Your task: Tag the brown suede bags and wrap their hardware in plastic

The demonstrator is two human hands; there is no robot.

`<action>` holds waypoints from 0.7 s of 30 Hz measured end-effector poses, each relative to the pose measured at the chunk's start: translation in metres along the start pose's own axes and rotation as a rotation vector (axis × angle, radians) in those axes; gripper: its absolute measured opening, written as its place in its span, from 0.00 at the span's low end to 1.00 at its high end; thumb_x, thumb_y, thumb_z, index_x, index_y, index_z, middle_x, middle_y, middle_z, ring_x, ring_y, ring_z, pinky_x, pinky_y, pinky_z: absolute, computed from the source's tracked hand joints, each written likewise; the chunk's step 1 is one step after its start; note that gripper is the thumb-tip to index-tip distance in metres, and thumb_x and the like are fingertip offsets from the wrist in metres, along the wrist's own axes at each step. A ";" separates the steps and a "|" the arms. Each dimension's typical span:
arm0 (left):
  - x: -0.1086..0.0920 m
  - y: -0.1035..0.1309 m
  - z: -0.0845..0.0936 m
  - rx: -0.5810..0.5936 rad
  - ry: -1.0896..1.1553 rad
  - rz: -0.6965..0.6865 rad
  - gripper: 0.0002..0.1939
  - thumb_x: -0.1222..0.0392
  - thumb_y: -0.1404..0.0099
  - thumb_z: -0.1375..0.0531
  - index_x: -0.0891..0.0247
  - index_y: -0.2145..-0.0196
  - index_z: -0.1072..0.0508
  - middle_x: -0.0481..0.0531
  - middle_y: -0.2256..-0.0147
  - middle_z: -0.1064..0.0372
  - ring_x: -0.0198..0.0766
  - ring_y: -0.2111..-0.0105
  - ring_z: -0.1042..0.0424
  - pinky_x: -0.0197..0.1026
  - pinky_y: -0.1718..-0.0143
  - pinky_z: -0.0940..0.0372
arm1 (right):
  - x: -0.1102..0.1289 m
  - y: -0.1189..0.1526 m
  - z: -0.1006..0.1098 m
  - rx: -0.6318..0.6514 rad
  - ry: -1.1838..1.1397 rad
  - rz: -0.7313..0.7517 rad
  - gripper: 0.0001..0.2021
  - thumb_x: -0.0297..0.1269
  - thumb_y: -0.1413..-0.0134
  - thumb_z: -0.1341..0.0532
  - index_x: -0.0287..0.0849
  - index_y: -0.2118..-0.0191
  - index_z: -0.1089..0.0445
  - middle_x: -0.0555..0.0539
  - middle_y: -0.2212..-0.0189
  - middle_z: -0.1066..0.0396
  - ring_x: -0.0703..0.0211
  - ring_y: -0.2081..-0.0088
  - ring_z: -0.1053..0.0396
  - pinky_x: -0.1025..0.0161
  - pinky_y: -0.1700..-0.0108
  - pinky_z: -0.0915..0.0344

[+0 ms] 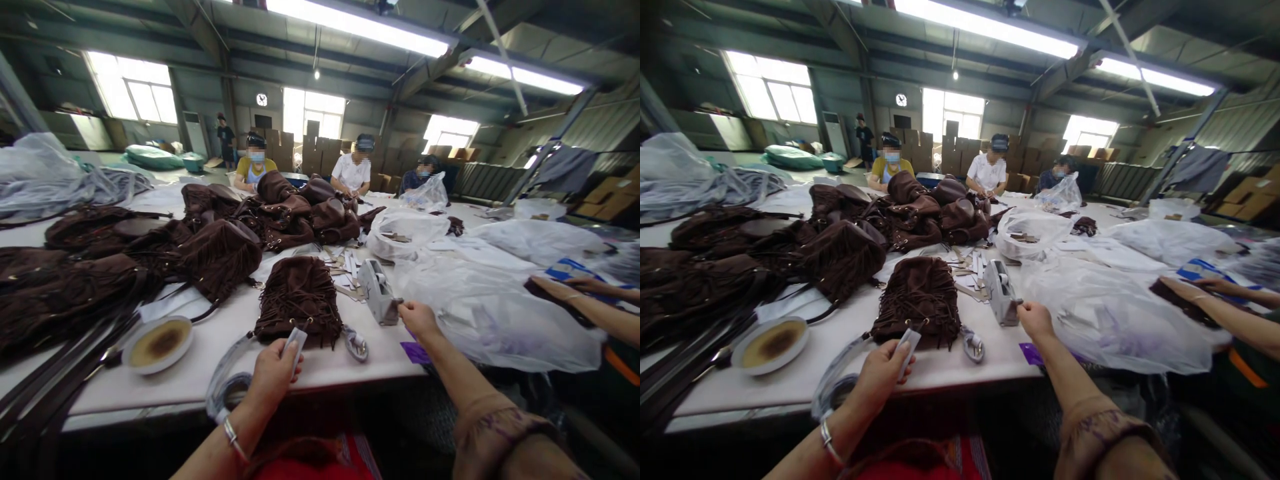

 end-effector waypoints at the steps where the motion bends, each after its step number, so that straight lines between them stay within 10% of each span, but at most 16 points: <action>1: 0.000 0.001 0.000 0.000 0.002 -0.008 0.24 0.38 0.44 0.38 0.66 0.68 0.29 0.50 0.77 0.30 0.33 0.81 0.34 0.33 0.83 0.39 | 0.001 -0.001 0.003 0.003 0.055 0.020 0.09 0.33 0.61 0.39 0.43 0.86 0.34 0.52 0.88 0.41 0.62 0.80 0.43 0.63 0.76 0.51; 7: -0.005 0.008 0.002 -0.002 -0.022 -0.041 0.20 0.42 0.39 0.41 0.65 0.69 0.30 0.49 0.77 0.31 0.32 0.81 0.33 0.32 0.84 0.40 | 0.014 0.047 -0.020 0.261 0.197 0.145 0.07 0.36 0.60 0.36 0.44 0.83 0.29 0.49 0.84 0.33 0.57 0.77 0.38 0.61 0.72 0.47; 12: -0.005 0.012 0.004 -0.020 -0.098 -0.098 0.16 0.48 0.34 0.44 0.65 0.69 0.31 0.50 0.76 0.31 0.32 0.80 0.32 0.31 0.82 0.41 | 0.079 0.142 -0.082 0.701 -0.088 0.356 0.15 0.49 0.47 0.39 0.42 0.74 0.28 0.52 0.82 0.35 0.64 0.79 0.43 0.65 0.75 0.47; 16: -0.006 0.013 0.006 -0.027 -0.247 -0.221 0.15 0.51 0.32 0.46 0.64 0.71 0.30 0.49 0.77 0.31 0.33 0.79 0.32 0.34 0.78 0.41 | 0.124 0.175 -0.122 0.737 -0.159 0.435 0.16 0.49 0.47 0.38 0.41 0.75 0.28 0.50 0.79 0.31 0.63 0.76 0.38 0.65 0.72 0.43; 21: -0.011 0.015 0.011 -0.129 -0.500 -0.434 0.15 0.56 0.31 0.47 0.64 0.72 0.29 0.54 0.73 0.28 0.37 0.73 0.31 0.38 0.70 0.41 | 0.124 0.170 -0.153 0.684 -0.110 0.373 0.16 0.49 0.52 0.37 0.41 0.77 0.26 0.49 0.79 0.28 0.59 0.74 0.34 0.64 0.69 0.39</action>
Point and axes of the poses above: each hand's wrist, its own y-axis away from the middle knuckle, its own z-axis out of the back of the hand, x = y × z, the point moved 3 cm from there along -y, towards the middle knuckle
